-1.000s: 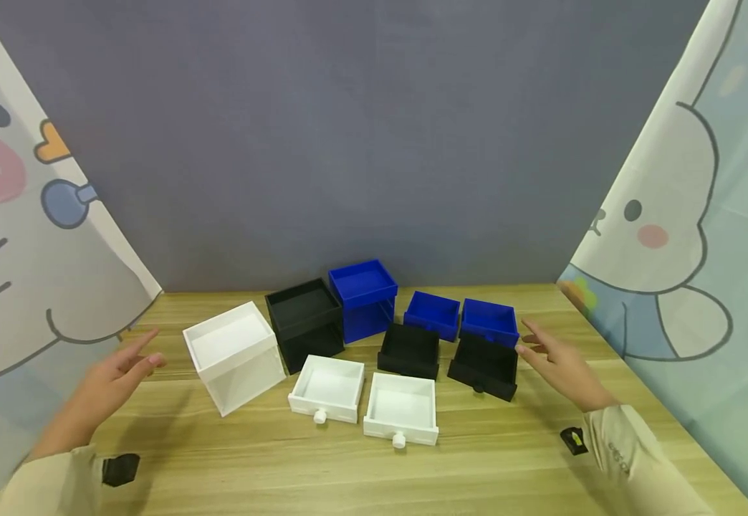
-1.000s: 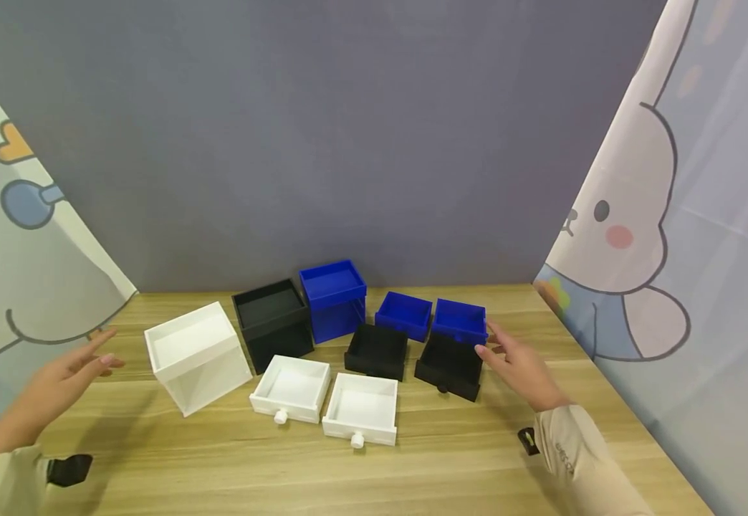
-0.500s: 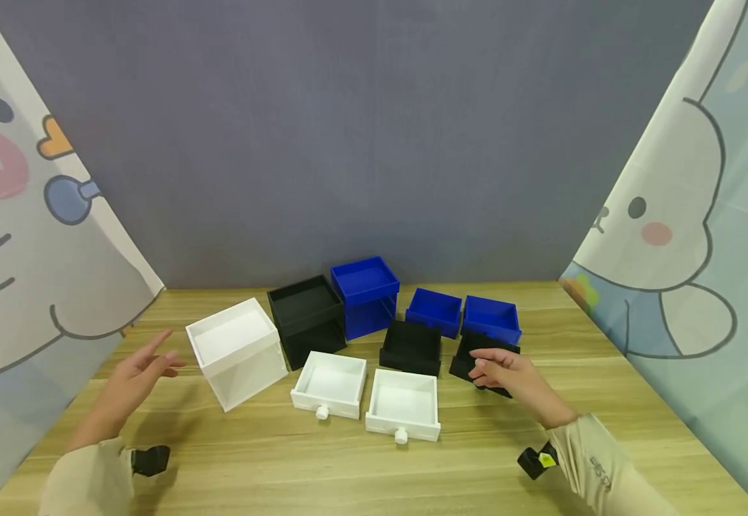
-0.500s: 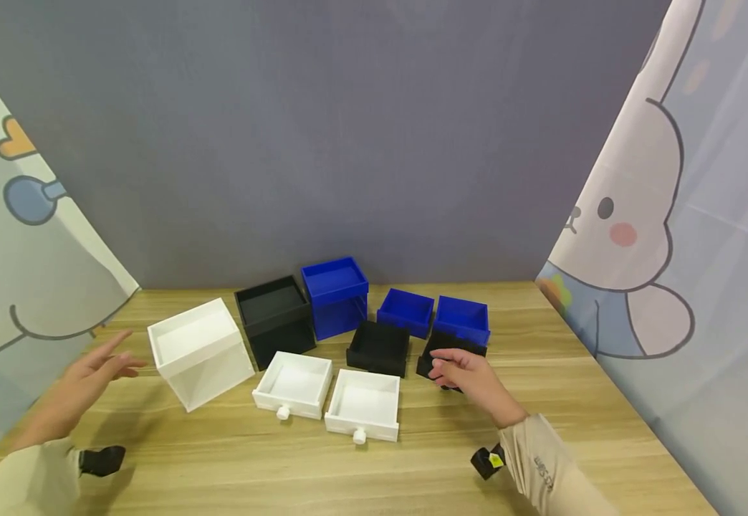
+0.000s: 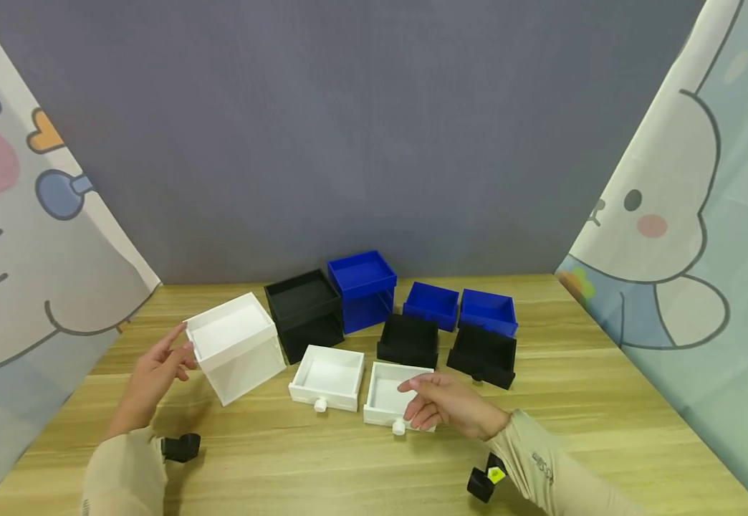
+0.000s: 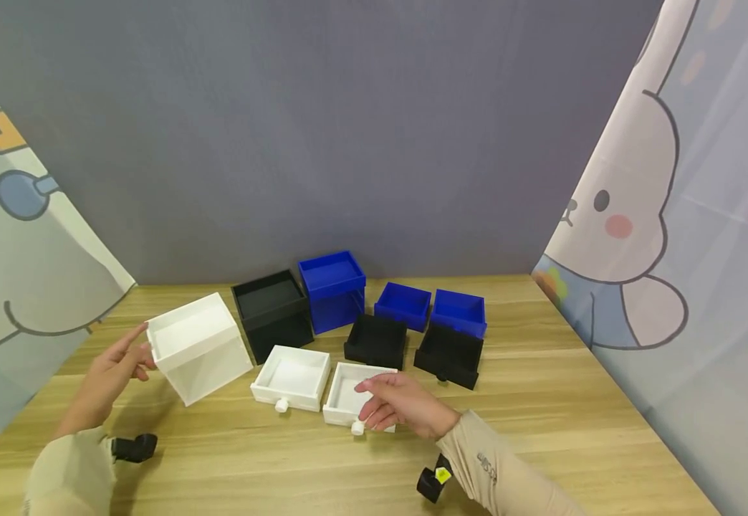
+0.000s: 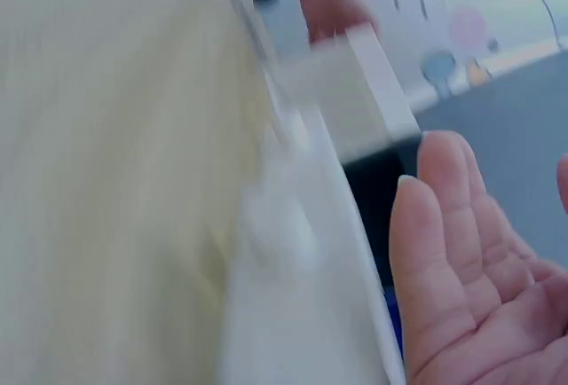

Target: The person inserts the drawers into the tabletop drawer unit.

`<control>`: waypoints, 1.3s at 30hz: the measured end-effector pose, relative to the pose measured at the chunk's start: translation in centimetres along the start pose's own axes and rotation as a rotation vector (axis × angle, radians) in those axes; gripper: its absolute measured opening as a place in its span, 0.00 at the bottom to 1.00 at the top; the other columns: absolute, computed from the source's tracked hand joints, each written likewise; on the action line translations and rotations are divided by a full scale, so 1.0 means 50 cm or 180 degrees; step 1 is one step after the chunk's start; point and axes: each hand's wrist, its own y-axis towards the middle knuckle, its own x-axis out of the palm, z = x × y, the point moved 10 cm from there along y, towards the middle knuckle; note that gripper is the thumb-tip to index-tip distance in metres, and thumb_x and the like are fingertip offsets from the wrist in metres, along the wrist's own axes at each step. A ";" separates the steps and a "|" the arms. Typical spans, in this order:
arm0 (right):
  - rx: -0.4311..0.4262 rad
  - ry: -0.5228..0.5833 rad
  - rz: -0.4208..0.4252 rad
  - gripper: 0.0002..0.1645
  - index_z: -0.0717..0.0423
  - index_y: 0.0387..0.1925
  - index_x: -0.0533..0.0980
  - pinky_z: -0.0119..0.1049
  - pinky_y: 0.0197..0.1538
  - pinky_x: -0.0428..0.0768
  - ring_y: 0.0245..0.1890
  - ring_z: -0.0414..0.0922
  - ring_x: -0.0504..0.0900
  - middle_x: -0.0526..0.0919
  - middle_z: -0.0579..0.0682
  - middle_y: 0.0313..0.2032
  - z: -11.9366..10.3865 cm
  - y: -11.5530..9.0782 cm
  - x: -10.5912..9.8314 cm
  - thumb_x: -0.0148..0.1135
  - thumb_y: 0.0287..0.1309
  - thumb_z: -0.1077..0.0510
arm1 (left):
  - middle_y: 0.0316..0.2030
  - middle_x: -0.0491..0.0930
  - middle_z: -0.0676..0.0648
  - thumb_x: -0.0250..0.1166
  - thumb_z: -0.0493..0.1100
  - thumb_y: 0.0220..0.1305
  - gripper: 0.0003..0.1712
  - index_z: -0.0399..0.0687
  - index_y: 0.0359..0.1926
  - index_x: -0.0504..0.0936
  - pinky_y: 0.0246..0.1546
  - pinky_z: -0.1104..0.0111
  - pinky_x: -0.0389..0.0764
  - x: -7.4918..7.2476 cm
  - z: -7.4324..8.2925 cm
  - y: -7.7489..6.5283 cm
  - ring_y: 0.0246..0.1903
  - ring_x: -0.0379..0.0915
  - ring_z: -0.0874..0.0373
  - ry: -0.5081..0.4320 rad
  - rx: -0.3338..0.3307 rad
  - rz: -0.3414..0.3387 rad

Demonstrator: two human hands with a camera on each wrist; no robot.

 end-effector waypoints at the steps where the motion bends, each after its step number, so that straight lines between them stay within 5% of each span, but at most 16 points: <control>1: 0.0098 0.0094 -0.0086 0.30 0.81 0.57 0.63 0.29 0.34 0.80 0.26 0.36 0.83 0.84 0.46 0.28 0.008 0.004 0.016 0.47 0.72 0.53 | 0.25 0.79 0.60 0.51 0.48 0.73 0.36 0.35 0.73 0.51 0.29 0.72 0.76 0.003 -0.003 0.001 0.24 0.73 0.63 0.0034 -0.0041 0.0003; 7: 0.0564 0.0335 -0.0397 0.28 0.75 0.60 0.65 0.27 0.32 0.80 0.24 0.35 0.82 0.83 0.44 0.25 0.051 0.035 0.108 0.47 0.72 0.54 | 0.26 0.81 0.49 0.53 0.50 0.72 0.39 0.38 0.74 0.49 0.29 0.71 0.74 0.011 0.003 0.005 0.24 0.73 0.59 0.0376 -0.0015 -0.0044; 14: 0.0825 0.0498 -0.0260 0.29 0.70 0.62 0.65 0.28 0.32 0.80 0.24 0.36 0.80 0.81 0.46 0.26 0.097 0.073 0.167 0.48 0.71 0.50 | 0.29 0.82 0.42 0.53 0.53 0.72 0.39 0.37 0.73 0.50 0.27 0.70 0.73 0.009 0.019 0.012 0.26 0.74 0.60 0.0918 0.0147 -0.0208; 32: 0.0675 0.1168 0.0295 0.08 0.56 0.45 0.64 0.39 0.44 0.81 0.27 0.40 0.81 0.81 0.49 0.25 0.117 0.159 0.228 0.44 0.71 0.55 | 0.21 0.76 0.45 0.48 0.47 0.75 0.40 0.44 0.76 0.35 0.32 0.70 0.71 0.037 0.002 0.012 0.23 0.70 0.56 0.0313 0.0145 -0.0436; 39: 0.0535 0.1433 0.0713 0.11 0.59 0.38 0.68 0.42 0.46 0.80 0.28 0.42 0.81 0.79 0.53 0.26 0.130 0.181 0.227 0.41 0.73 0.57 | 0.15 0.67 0.49 0.49 0.50 0.75 0.41 0.48 0.76 0.35 0.29 0.68 0.67 0.034 -0.001 0.006 0.18 0.67 0.54 0.0451 -0.0008 -0.0512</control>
